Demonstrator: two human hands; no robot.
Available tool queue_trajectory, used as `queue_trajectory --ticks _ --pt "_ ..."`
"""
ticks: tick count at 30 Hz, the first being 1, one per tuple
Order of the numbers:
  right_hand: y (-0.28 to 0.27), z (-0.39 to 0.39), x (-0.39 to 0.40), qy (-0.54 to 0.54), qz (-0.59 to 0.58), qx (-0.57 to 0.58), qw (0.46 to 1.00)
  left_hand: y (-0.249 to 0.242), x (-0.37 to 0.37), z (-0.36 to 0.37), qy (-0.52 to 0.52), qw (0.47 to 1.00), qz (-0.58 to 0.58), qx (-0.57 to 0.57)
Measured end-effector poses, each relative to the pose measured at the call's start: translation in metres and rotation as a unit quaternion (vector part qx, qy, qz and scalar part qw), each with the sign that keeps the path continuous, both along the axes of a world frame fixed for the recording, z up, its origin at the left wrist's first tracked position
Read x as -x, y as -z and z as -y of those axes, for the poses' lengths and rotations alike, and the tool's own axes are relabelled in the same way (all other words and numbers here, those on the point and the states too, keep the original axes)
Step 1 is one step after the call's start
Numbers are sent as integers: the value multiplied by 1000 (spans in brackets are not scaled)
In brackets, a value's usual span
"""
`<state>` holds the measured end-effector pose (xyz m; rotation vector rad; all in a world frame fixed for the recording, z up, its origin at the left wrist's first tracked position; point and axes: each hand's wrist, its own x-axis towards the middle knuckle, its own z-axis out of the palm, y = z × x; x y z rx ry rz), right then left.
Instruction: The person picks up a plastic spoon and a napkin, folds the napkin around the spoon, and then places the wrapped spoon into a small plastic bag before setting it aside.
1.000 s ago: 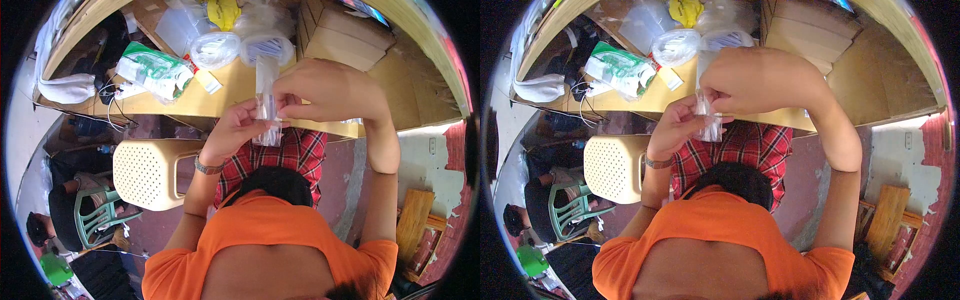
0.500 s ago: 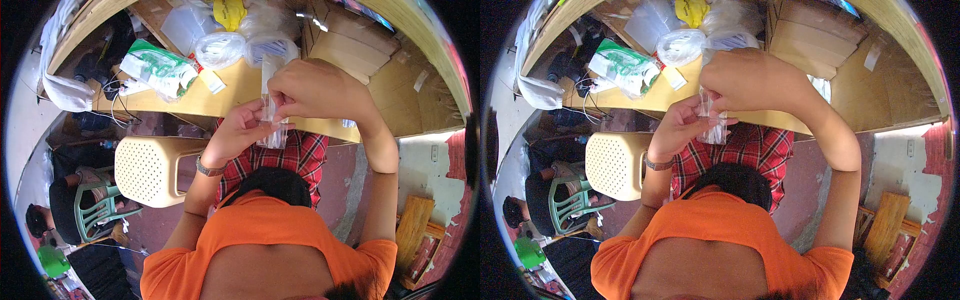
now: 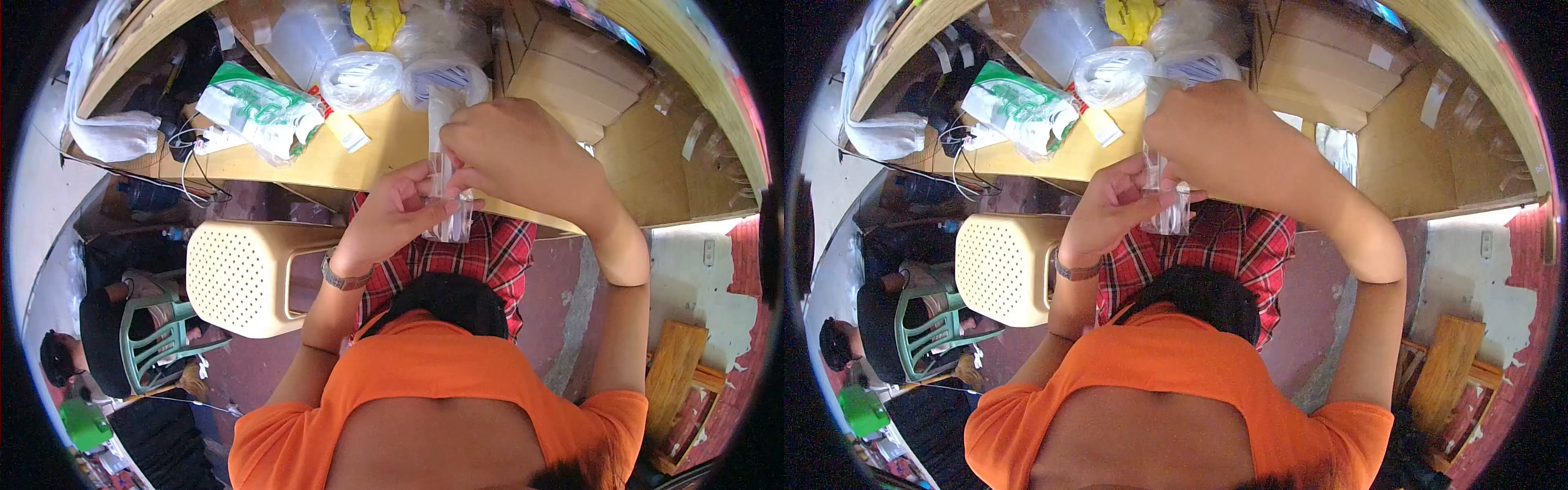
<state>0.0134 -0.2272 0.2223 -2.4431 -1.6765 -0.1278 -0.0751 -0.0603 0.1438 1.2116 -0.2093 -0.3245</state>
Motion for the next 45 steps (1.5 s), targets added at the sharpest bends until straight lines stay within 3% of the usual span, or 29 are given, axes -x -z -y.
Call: queue_trajectory --ticks 8,19,22,29,32,38,40,45 --pt "-3 -5 9 8 -12 25 1000 4 5 9 -47 999 4 25" --pt "-5 -9 22 50 57 38 996 19 5 7 -7 1000 -3 9" --pt "0 -5 20 5 101 -34 994 18 6 9 -14 1000 7 -10" --pt "-3 -4 27 34 83 23 996 21 9 12 -20 1000 -5 -9" --pt "-2 -2 31 50 68 30 996 17 9 10 12 997 -2 -70" --pt "0 4 29 90 62 41 993 17 12 18 41 999 9 20" --pt "-1 8 23 85 40 61 994 19 12 16 53 999 -4 -6" --pt "3 18 9 64 116 17 991 20 14 15 83 996 -29 13"
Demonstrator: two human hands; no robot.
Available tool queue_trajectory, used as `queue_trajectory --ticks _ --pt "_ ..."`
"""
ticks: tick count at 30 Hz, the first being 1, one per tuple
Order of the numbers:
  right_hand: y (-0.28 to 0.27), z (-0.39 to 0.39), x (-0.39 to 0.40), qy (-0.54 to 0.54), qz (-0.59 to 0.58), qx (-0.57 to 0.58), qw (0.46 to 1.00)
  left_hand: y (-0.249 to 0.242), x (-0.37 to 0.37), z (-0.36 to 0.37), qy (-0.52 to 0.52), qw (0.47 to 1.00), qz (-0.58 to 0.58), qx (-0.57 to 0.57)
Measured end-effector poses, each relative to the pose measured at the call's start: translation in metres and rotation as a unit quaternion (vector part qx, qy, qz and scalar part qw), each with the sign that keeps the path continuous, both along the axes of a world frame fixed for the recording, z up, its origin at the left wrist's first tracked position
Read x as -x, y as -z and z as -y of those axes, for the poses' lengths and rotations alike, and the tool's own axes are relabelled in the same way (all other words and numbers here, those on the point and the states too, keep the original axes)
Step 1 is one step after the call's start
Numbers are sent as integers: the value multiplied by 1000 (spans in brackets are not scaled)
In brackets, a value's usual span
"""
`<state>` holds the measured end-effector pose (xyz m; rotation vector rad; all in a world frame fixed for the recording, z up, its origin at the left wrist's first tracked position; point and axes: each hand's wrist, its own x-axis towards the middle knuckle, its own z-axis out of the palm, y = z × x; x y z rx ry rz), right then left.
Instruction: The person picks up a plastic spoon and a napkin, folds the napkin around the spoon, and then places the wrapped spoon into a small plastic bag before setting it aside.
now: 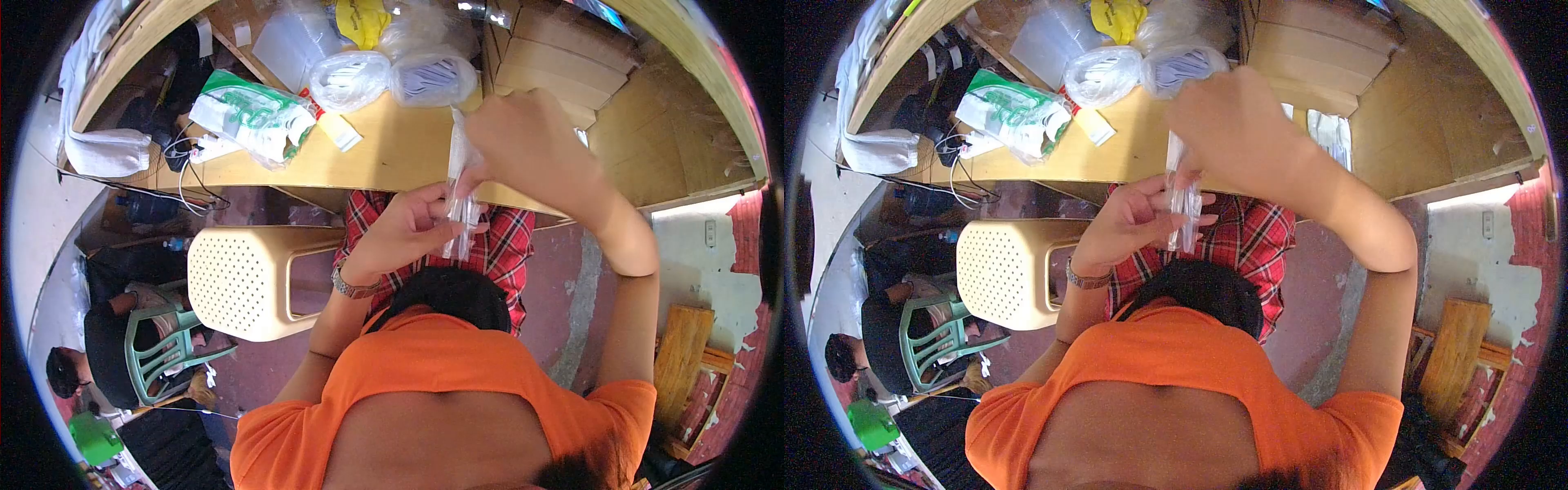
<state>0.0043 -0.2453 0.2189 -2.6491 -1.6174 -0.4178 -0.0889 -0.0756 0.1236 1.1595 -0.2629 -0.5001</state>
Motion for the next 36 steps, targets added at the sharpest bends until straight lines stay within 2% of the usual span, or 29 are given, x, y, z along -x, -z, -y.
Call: queue_trajectory --ticks 4,7,10,11,13,16,19,23,26,32,36 --pt "-11 9 -8 27 44 -22 998 -10 4 -1 6 1000 -19 21" --pt "-23 8 -6 139 -38 17 989 -11 6 -4 -8 999 -23 41" --pt "4 7 2 28 -15 -220 975 -9 7 -5 -40 997 -6 65" --pt "13 6 7 37 -123 -271 954 -8 8 -6 -51 996 -1 72" --pt "31 6 18 54 -332 -360 870 -12 9 -8 -60 996 -24 54" --pt "65 3 30 -7 -555 -483 677 -15 10 -11 -54 996 -50 54" --pt "83 0 39 17 -623 -466 628 -8 11 -12 -40 997 -46 37" --pt "94 -4 44 30 -588 -502 634 -1 13 -7 -24 998 -17 60" --pt "91 -3 49 31 -588 -525 614 -3 18 0 -49 995 -33 76" --pt "93 -8 56 32 -611 -559 559 13 19 0 -69 995 -71 27" --pt "91 -10 59 81 -622 -555 546 3 23 1 -58 994 -77 56"
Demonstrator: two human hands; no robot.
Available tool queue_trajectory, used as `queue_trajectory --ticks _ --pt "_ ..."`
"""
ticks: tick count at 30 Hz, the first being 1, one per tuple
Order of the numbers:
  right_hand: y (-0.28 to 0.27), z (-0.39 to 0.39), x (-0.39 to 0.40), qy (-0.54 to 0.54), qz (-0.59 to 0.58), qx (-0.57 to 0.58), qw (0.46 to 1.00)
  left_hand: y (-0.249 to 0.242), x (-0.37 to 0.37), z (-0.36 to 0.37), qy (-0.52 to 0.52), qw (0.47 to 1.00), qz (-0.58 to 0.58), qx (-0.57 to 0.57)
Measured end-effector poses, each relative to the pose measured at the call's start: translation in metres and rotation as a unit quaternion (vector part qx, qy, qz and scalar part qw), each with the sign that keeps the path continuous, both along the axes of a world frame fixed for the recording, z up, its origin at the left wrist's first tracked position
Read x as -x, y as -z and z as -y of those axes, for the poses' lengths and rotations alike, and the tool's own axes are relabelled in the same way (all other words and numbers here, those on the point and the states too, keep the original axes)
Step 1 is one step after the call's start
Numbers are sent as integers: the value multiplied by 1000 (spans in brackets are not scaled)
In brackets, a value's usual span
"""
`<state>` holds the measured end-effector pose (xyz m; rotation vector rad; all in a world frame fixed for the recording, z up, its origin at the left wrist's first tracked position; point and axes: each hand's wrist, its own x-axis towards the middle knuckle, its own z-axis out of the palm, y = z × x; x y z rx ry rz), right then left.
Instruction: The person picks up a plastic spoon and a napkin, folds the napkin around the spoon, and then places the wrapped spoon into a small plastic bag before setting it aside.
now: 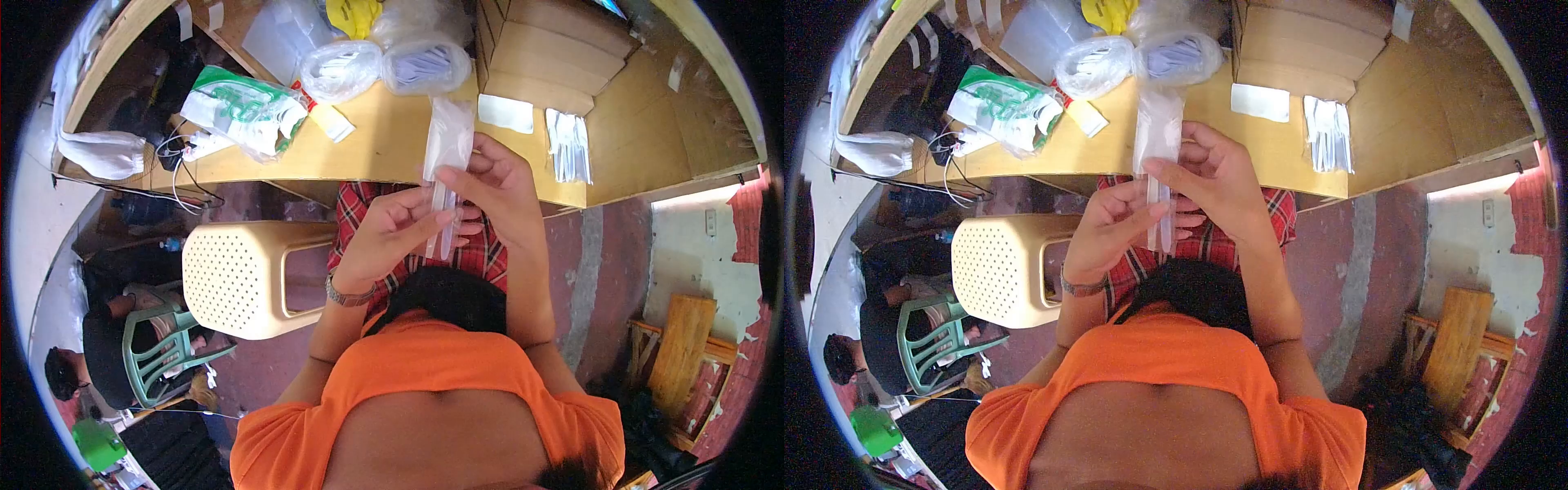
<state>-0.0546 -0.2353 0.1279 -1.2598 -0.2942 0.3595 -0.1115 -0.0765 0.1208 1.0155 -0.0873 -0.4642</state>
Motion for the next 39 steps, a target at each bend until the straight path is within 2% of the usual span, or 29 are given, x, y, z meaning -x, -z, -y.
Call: queue_trajectory --ticks 2,8,11,14,17,20,23,26,29,32,38,39 --pt "1 0 2 5 19 2 1000 5 0 0 2 1000 13 -13" --pt "-8 3 -2 12 -29 -67 997 8 3 5 20 997 70 -14" --pt "-8 2 -1 38 -30 -92 995 10 5 6 -3 998 51 -34" --pt "-7 -1 -2 57 -2 -108 993 20 3 2 25 997 52 -43" --pt "-12 1 -6 47 -65 -165 983 23 3 -3 59 996 48 -55" --pt "-9 0 -6 60 -45 -145 987 22 4 -3 47 997 38 -39" --pt "-10 -2 -7 80 -55 -155 983 23 5 0 -16 997 60 -55" --pt "-8 -6 -4 97 -51 -150 983 34 1 -1 -58 983 125 -125" --pt "-5 -11 -1 103 -52 -139 984 34 1 -4 -78 979 106 -154" --pt "-1 -11 1 91 -42 -121 988 27 1 -3 -95 982 108 -123" --pt "0 -15 7 98 -43 -83 991 20 2 3 -156 971 121 -136" --pt "-2 -17 7 103 -46 -110 988 18 3 2 -151 969 122 -151"
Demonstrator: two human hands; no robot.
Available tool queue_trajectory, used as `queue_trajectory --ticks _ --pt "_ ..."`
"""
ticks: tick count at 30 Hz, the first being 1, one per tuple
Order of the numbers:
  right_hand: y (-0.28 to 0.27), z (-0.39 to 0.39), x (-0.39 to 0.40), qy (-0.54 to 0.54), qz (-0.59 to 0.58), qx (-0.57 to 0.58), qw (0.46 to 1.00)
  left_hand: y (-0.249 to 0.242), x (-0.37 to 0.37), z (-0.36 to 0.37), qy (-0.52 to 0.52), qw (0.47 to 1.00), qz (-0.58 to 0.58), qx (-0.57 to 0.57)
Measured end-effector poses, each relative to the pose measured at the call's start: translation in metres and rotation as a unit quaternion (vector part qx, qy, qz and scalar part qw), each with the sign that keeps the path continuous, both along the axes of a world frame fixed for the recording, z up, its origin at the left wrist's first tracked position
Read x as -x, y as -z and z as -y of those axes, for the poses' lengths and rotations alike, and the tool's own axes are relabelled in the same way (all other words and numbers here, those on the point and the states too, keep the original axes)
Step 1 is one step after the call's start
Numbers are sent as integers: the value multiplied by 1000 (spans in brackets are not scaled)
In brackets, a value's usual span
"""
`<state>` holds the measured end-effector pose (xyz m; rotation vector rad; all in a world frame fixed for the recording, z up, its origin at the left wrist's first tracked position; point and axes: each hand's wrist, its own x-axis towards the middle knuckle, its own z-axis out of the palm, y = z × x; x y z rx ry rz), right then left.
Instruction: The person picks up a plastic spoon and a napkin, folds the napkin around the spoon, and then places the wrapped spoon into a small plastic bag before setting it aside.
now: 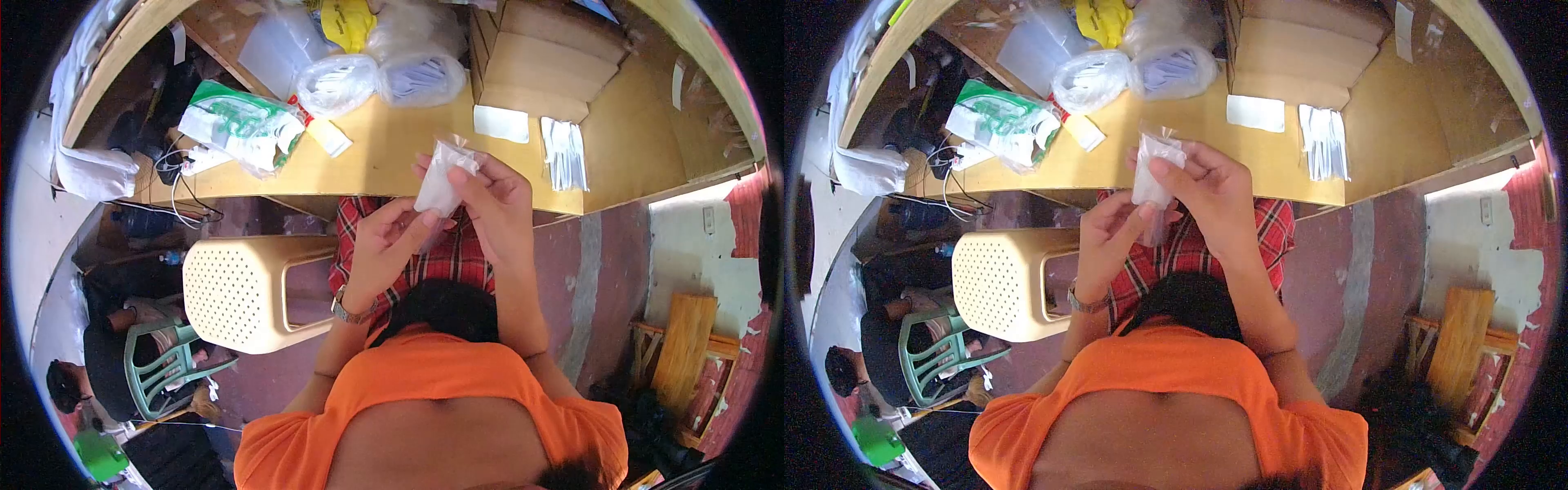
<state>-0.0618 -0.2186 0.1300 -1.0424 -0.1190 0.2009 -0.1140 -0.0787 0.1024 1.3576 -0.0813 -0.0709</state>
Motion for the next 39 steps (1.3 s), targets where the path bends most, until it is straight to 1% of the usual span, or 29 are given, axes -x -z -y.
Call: queue_trajectory --ticks 2,5,8,11,14,17,20,23,26,29,32,35,38,39 --pt "-5 -3 2 15 -2 -54 998 -2 1 -3 8 999 -4 -31" --pt "-4 8 -1 -23 6 -47 999 5 2 -5 44 999 -21 -16" --pt "-4 12 -2 -17 9 -20 1000 5 3 -4 61 998 -16 28" --pt "-4 11 0 -8 0 -31 999 0 2 2 43 996 -1 84" --pt "2 9 0 -15 6 -23 1000 -3 -1 -3 31 999 -1 44" --pt "3 7 2 -23 35 8 999 -12 -8 -3 22 999 14 26" --pt "5 5 2 -10 35 16 999 -19 -14 -2 16 1000 18 4" --pt "5 3 1 39 40 -29 998 -19 -14 1 -9 999 44 15" --pt "8 14 -3 41 46 -2 998 -18 -15 2 -28 998 37 46" --pt "11 20 1 50 59 34 996 -19 -12 -1 -2 998 21 52" --pt "6 17 6 65 79 24 994 -27 -10 1 -9 997 28 69" --pt "-1 14 14 80 113 40 990 -30 -8 -4 -6 997 55 54" --pt "-10 12 20 74 146 53 985 -40 -9 0 -74 991 104 48" --pt "-11 12 21 69 145 66 985 -43 -9 1 -75 990 110 46"
